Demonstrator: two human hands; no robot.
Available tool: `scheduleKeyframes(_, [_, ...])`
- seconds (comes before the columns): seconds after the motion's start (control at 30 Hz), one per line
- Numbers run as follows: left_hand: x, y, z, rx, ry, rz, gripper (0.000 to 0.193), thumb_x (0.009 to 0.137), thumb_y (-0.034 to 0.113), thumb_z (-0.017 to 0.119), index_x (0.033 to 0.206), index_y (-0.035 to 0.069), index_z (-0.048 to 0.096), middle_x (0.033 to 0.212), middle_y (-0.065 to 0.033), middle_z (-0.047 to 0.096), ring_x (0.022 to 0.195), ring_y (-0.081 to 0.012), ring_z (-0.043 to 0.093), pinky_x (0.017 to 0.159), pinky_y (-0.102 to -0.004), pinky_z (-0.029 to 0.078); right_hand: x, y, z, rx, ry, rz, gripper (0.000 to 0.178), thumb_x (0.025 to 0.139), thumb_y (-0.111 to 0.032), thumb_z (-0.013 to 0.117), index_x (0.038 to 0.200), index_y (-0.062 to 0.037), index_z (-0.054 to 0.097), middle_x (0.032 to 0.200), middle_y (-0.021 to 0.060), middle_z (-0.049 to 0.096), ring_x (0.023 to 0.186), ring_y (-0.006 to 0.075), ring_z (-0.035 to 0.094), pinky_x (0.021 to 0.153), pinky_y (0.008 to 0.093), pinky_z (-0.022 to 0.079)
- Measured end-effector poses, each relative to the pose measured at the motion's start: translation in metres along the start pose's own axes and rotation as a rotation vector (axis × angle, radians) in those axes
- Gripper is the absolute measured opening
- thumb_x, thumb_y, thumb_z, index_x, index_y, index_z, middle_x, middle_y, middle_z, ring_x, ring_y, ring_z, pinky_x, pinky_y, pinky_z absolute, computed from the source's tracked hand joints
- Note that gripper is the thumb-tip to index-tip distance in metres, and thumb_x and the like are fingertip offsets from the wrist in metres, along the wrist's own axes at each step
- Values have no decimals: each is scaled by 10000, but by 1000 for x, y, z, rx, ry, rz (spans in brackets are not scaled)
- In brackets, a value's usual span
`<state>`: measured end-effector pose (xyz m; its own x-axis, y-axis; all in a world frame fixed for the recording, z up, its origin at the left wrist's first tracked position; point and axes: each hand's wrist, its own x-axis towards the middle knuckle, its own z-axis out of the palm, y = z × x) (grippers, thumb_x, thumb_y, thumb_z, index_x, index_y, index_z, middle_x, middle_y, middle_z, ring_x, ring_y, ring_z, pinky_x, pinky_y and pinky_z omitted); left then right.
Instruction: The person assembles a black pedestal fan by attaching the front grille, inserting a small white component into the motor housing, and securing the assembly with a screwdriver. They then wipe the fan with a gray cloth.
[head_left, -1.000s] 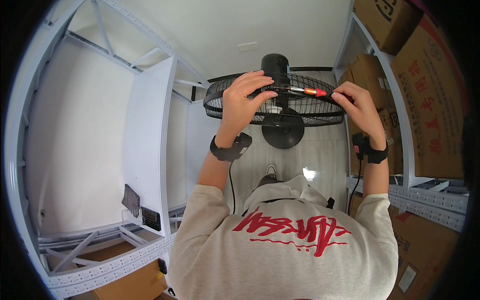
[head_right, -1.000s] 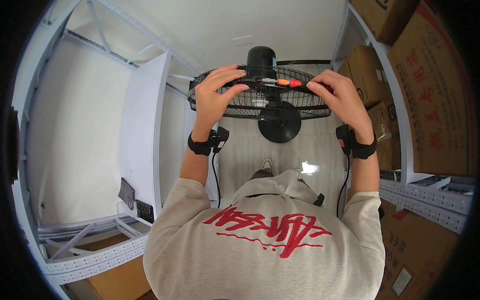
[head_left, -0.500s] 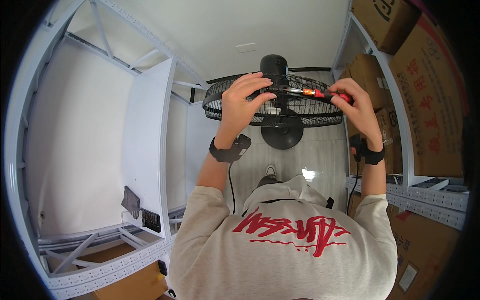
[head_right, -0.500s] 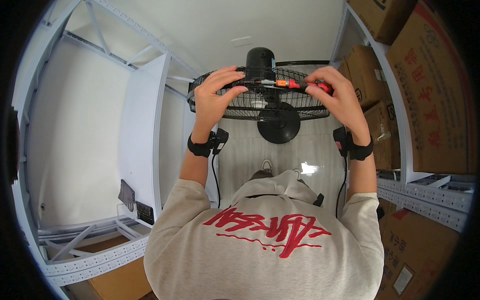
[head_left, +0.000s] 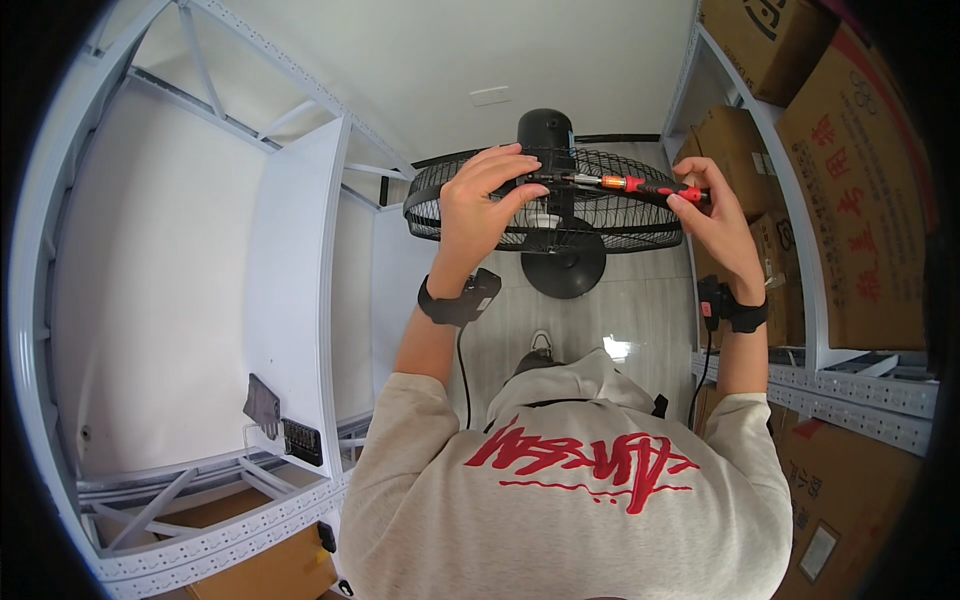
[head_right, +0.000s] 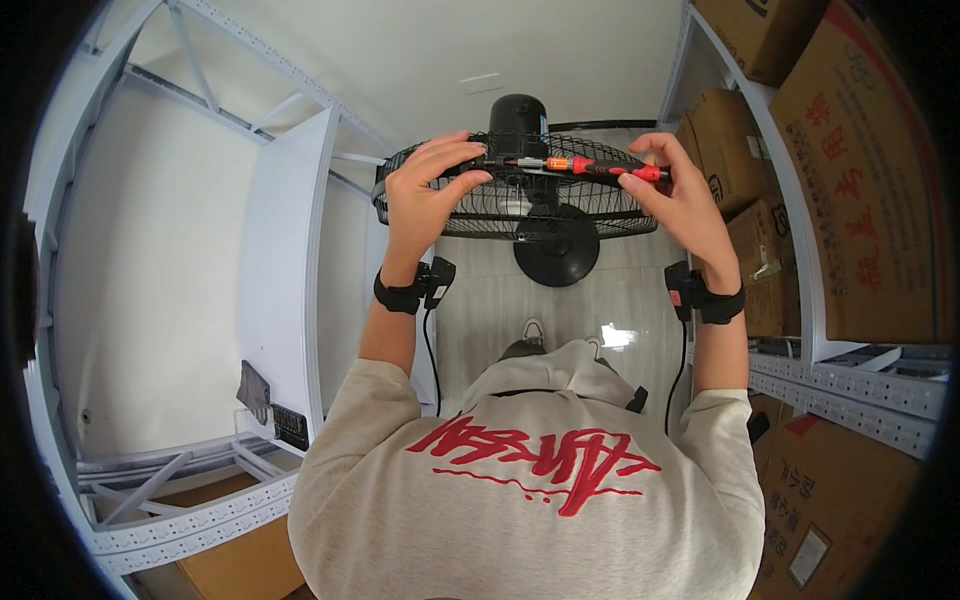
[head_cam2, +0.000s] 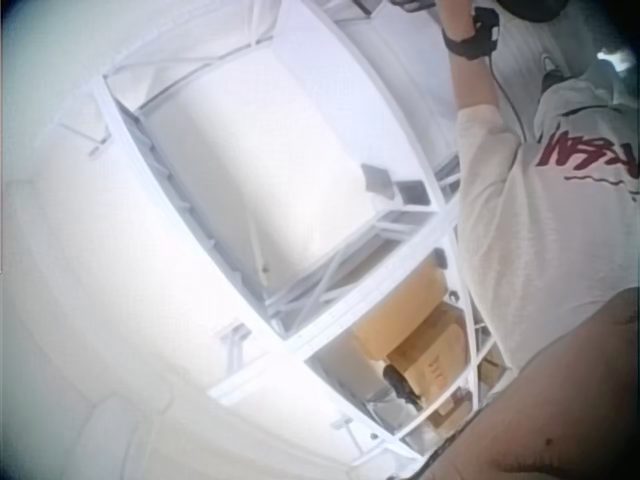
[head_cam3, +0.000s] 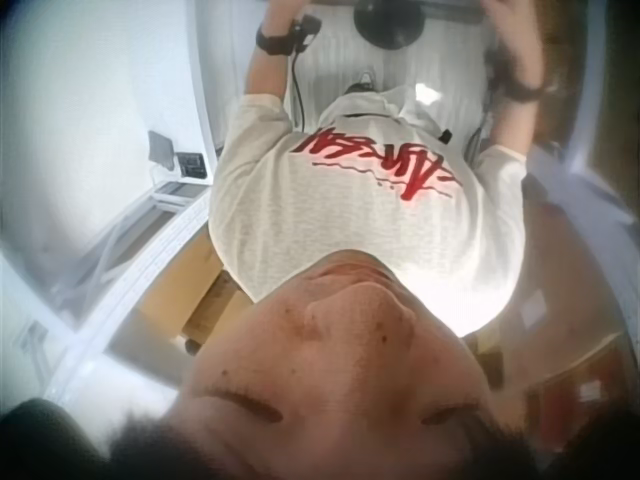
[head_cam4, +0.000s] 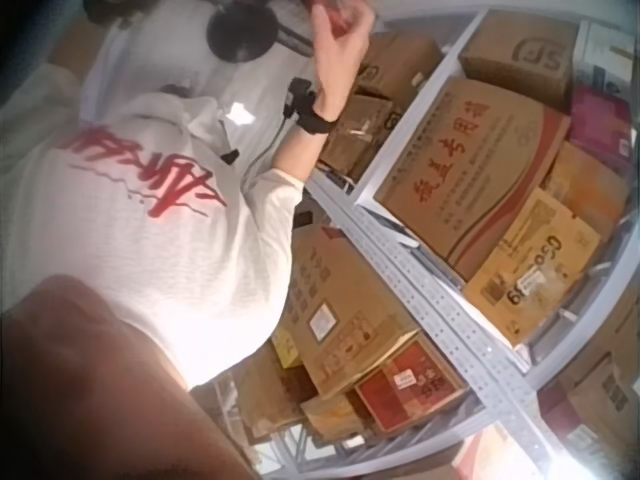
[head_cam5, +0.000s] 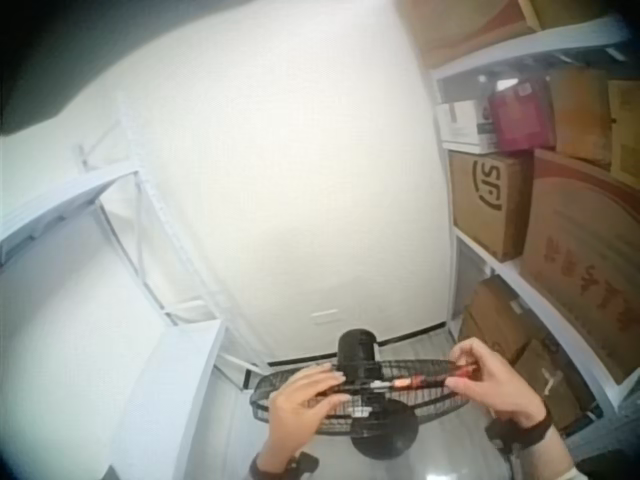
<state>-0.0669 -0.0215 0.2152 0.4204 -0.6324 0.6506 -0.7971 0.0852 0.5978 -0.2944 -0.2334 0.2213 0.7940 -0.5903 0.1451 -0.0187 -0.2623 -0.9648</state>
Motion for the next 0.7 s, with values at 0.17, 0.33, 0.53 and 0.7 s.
scheduleKeyframes(0.17, [1,3,1,-12,4,-16,271,737,143,864,973,37,781,1011,-82,774,1126,-285,689,967,-401,535,5,22,-29,-100,-183,106,211,1012,-223,642,1046,-18,609,780,-8,570,654,43,517,565,215,411])
scheduleKeyframes(0.33, [1,3,1,3,-9,-4,275,733,142,866,973,39,783,1011,-82,774,1125,-282,689,965,-400,536,5,19,0,-66,26,-220,217,1032,-245,618,1012,-29,604,743,-22,554,642,28,497,561,210,383])
scheduleKeyframes(0.53, [1,3,2,-9,0,-21,265,741,113,858,982,33,783,1023,-83,775,1129,-278,689,966,-386,535,0,22,-19,0,-88,86,188,1024,-219,629,1076,-43,591,795,-32,528,700,24,477,590,203,370])
scheduleKeyframes(0.7, [2,4,0,6,-14,-25,240,757,59,841,985,12,782,1039,-90,777,1141,-270,689,976,-372,529,-1,12,10,102,111,-106,197,1034,-223,611,962,-42,582,701,-47,514,623,28,476,563,204,370])
